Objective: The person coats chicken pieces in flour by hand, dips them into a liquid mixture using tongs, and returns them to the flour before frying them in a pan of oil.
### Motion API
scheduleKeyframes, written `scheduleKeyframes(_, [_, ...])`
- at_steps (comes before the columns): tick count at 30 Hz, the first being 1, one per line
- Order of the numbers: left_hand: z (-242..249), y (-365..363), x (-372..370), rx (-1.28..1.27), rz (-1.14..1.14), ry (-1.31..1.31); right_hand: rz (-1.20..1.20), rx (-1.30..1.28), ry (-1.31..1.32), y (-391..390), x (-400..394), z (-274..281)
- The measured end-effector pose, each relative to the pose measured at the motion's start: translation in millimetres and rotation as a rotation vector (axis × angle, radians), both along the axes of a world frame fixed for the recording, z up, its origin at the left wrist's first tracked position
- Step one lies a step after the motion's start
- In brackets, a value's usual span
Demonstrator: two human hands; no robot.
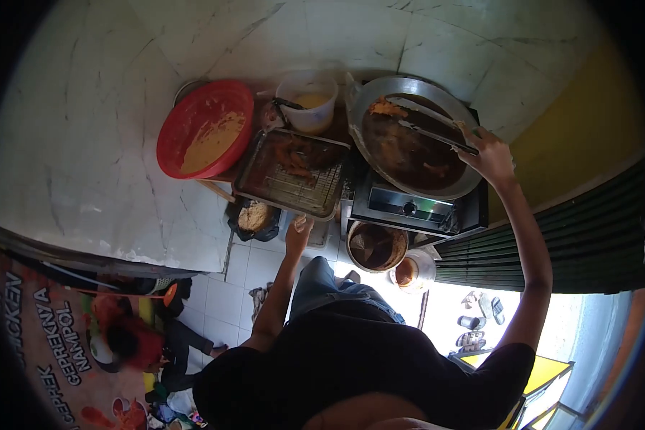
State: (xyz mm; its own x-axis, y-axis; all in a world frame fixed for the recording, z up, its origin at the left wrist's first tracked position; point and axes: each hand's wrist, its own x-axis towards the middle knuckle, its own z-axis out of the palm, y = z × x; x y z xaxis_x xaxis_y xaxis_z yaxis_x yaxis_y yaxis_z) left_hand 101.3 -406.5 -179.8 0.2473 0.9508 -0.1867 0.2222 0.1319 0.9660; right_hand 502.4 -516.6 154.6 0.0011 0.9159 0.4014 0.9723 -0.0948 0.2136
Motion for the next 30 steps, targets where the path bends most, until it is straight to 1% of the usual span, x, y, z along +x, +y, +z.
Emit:
scheduleKeyframes(1, [-7,0,-9,0.005,0.049,-0.037,0.03,-0.043,0.026,13,-7,6])
scheduleKeyframes(4, [-18,5,-32,-0.087,0.112,-0.101,0.182,-0.052,-0.038,54,-44,20])
scheduleKeyframes(6, [-22,15,-45,-0.061,0.117,-0.086,0.214,-0.138,-0.061,84,-71,20])
scheduleKeyframes(9, [-29,33,-60,-0.039,0.1,-0.051,0.259,-0.282,-0.056,128,-110,9])
scheduleKeyframes(11, [-40,48,-67,-0.058,0.103,-0.101,0.292,-0.395,-0.043,161,-128,-14])
scheduleKeyframes(13, [-52,64,-74,-0.075,0.094,-0.119,0.308,-0.534,0.025,190,-156,-28])
scheduleKeyframes(16, [-68,87,-80,-0.098,0.065,-0.082,0.277,-0.675,0.183,228,-187,-67])
scheduleKeyframes(18, [-78,105,-81,-0.121,0.044,-0.032,0.187,-0.723,0.262,247,-206,-90])
scheduleKeyframes(19, [-75,111,-81,-0.149,0.044,-0.011,0.143,-0.749,0.3,256,-215,-99])
scheduleKeyframes(20, [-77,120,-81,-0.137,0.042,-0.02,0.116,-0.756,0.31,265,-222,-106])
scheduleKeyframes(21, [-92,128,-82,-0.13,0.038,-0.027,0.087,-0.766,0.321,273,-229,-113])
scheduleKeyframes(23, [-105,137,-84,-0.144,0.02,-0.023,0.036,-0.813,0.345,287,-240,-124])
scheduleKeyframes(25, [-109,147,-88,-0.181,-0.007,-0.001,0.031,-0.827,0.307,295,-253,-124])
scheduleKeyframes(28, [-108,155,-92,-0.2,-0.046,-0.037,0.033,-0.847,0.278,301,-260,-117])
scheduleKeyframes(30, [-102,156,-96,-0.183,-0.082,0.029,0.035,-0.858,0.266,301,-259,-112])
